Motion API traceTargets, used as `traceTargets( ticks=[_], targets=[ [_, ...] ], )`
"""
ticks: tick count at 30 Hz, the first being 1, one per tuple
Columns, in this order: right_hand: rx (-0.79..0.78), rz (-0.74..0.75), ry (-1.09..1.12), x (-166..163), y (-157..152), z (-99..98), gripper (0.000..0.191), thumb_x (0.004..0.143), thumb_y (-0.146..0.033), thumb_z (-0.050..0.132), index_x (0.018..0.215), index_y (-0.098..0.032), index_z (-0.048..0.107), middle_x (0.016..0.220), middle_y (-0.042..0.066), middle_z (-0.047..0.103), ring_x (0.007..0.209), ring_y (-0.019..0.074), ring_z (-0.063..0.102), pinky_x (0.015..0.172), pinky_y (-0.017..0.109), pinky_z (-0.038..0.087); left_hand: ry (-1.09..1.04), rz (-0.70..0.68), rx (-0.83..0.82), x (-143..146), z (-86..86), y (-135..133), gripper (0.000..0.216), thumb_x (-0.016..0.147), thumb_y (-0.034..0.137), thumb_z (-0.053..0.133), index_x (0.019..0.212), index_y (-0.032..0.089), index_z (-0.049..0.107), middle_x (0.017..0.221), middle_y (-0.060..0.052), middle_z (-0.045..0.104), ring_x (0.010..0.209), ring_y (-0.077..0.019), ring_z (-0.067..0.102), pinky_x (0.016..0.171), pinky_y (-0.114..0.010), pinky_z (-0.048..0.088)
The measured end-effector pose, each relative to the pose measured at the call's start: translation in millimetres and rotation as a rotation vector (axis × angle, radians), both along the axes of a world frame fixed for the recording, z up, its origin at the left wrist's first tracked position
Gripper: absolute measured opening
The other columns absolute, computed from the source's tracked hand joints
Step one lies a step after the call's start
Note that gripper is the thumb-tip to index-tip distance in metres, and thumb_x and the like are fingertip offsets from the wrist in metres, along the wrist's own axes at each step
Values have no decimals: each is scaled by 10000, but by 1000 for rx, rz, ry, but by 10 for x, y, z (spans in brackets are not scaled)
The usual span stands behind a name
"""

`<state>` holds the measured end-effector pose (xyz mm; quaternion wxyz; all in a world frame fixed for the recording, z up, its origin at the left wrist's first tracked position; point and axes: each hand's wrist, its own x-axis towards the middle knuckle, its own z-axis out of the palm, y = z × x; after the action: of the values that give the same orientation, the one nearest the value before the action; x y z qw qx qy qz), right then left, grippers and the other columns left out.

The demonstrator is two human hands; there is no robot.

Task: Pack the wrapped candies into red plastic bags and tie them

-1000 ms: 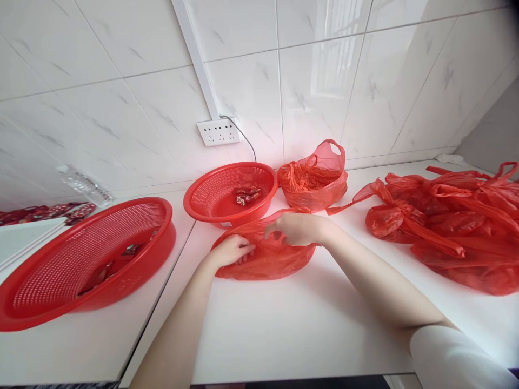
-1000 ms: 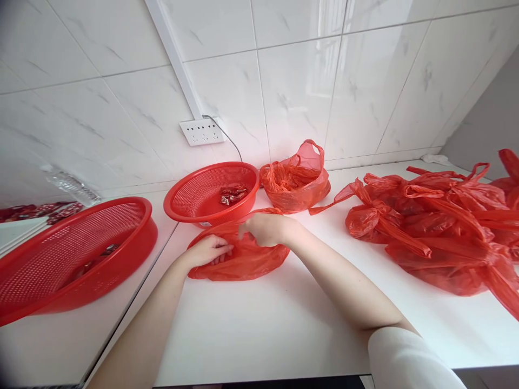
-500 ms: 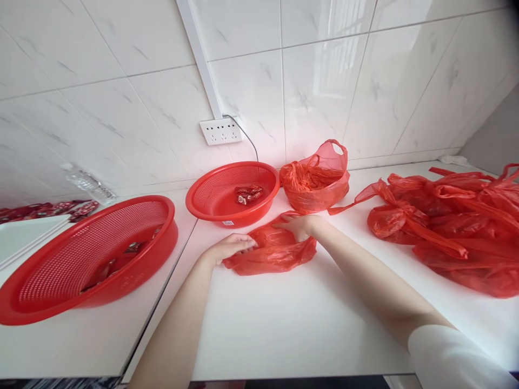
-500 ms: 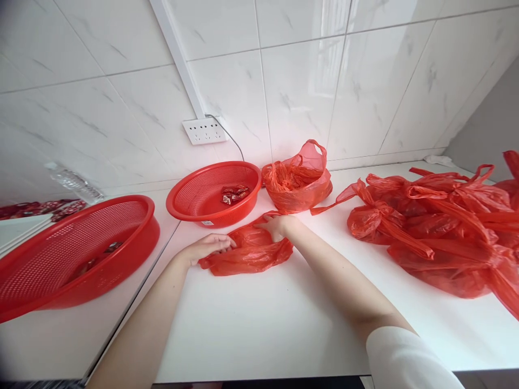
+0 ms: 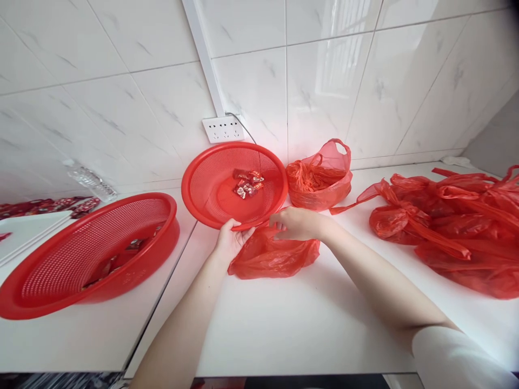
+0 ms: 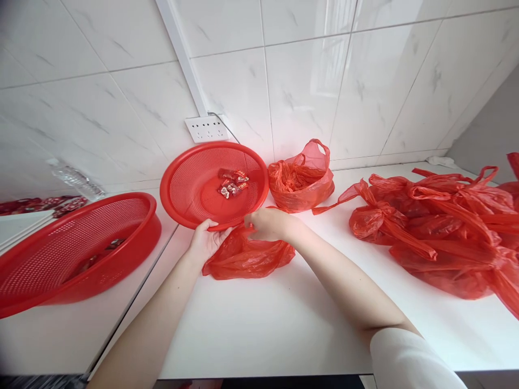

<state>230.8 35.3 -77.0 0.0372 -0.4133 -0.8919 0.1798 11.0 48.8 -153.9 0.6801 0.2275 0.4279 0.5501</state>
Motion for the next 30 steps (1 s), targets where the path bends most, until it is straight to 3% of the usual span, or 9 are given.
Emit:
traceTargets(
  ticks=[4, 8, 10, 15, 20, 24, 30],
  targets=[
    [143, -5, 143, 27, -17, 45, 167, 900, -210, 556, 1046, -191, 635, 983, 68, 693, 878, 160, 645, 685, 218, 424, 108, 59, 83, 73, -90, -18, 56, 702, 115, 503, 713, 153, 542, 831, -61, 703, 829, -175, 678, 768, -318, 603],
    [271, -85, 147, 97, 71, 28, 187, 957, -206, 464, 1066, -187, 614, 1063, 90, 665, 909, 165, 635, 725, 233, 418, 127, 62, 176, 136, -98, -69, 55, 685, 157, 513, 637, 165, 488, 805, -53, 688, 865, -201, 667, 799, -392, 594],
    [293, -135, 105, 124, 120, 10, 222, 969, -180, 425, 1109, -174, 598, 1095, 108, 647, 942, 173, 632, 755, 239, 418, 133, 38, 219, 161, -103, -98, 21, 680, 174, 526, 667, 159, 521, 796, -48, 683, 897, -219, 661, 829, -432, 581],
    [316, -193, 71, 129, 194, -27, 266, 977, -149, 390, 1190, -151, 549, 1152, 138, 620, 1024, 192, 621, 822, 249, 423, 121, -62, 279, 214, -122, -151, 171, 669, 214, 539, 790, 122, 617, 887, -97, 710, 1023, -300, 640, 891, -540, 533],
    [275, -101, 97, 79, 225, -98, 342, 969, -236, 472, 1303, -168, 496, 1204, 149, 616, 1095, 217, 601, 885, 287, 432, 77, -192, 269, 276, -109, -212, 255, 690, 225, 514, 876, 120, 653, 986, -116, 717, 1105, -335, 611, 937, -607, 478],
    [197, 19, 95, 29, 267, -215, 355, 940, -191, 504, 1292, -199, 547, 1161, 122, 650, 1075, 216, 612, 875, 299, 444, 47, -249, 234, 318, -141, -238, 344, 696, 228, 494, 972, 113, 664, 1049, -132, 713, 1136, -344, 600, 973, -610, 445],
    [152, 48, 102, 2, 365, -349, 359, 839, -78, 584, 1181, -185, 609, 1151, 102, 636, 1059, 204, 597, 872, 300, 443, 34, -304, 156, 329, -280, -215, 357, 692, 240, 495, 947, 79, 686, 1017, -162, 722, 1090, -347, 627, 993, -544, 460]
  ],
)
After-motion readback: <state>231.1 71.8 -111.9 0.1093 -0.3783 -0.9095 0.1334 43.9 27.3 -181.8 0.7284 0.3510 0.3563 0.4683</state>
